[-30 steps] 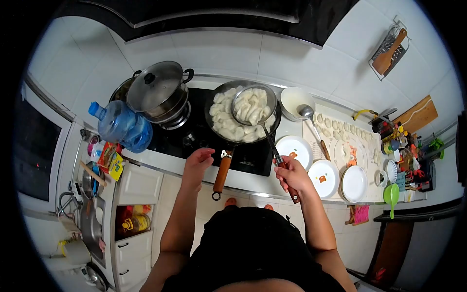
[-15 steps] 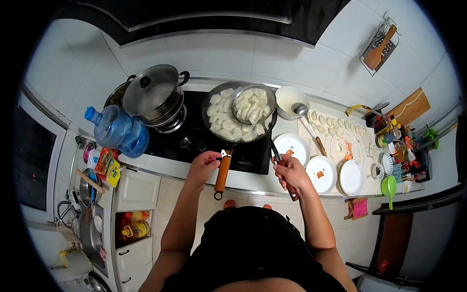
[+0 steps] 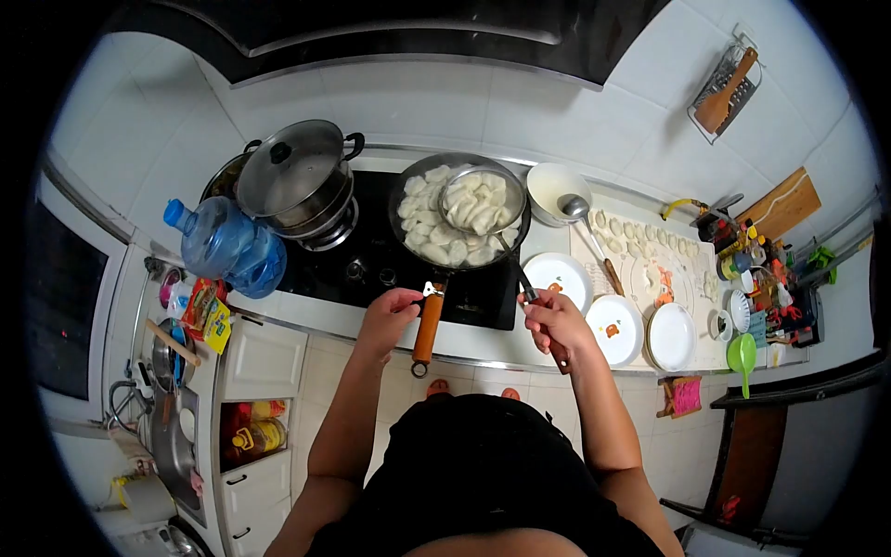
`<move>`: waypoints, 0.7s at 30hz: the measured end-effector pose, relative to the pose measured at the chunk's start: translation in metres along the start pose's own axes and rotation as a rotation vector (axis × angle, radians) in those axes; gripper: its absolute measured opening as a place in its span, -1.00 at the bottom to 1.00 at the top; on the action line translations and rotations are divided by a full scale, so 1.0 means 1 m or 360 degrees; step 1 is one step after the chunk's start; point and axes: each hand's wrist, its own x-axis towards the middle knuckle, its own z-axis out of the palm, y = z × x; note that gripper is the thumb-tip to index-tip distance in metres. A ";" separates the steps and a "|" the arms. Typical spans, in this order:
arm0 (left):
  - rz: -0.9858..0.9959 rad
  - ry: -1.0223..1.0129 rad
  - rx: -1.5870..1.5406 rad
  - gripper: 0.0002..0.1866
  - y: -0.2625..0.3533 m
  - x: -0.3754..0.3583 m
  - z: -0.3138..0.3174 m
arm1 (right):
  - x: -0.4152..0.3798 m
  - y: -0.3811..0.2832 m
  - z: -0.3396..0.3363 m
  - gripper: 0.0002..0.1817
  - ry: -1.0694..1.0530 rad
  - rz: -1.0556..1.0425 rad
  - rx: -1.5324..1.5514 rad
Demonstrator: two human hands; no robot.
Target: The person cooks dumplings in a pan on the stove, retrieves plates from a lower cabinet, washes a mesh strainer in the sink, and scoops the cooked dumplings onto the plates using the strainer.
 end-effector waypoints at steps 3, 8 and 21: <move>-0.0065 0.0079 0.0021 -0.78 0.005 -0.001 0.002 | -0.016 -0.007 -0.008 -0.81 0.0007 0.0025 0.0223; -0.0056 0.0080 -0.0065 -0.79 0.007 -0.002 -0.001 | -0.081 -0.007 -0.047 -0.77 0.0196 0.0045 0.0260; -0.0180 -0.0622 -0.0345 -0.81 0.018 0.009 0.073 | -0.101 0.091 -0.093 -0.85 0.0857 0.0139 -0.0516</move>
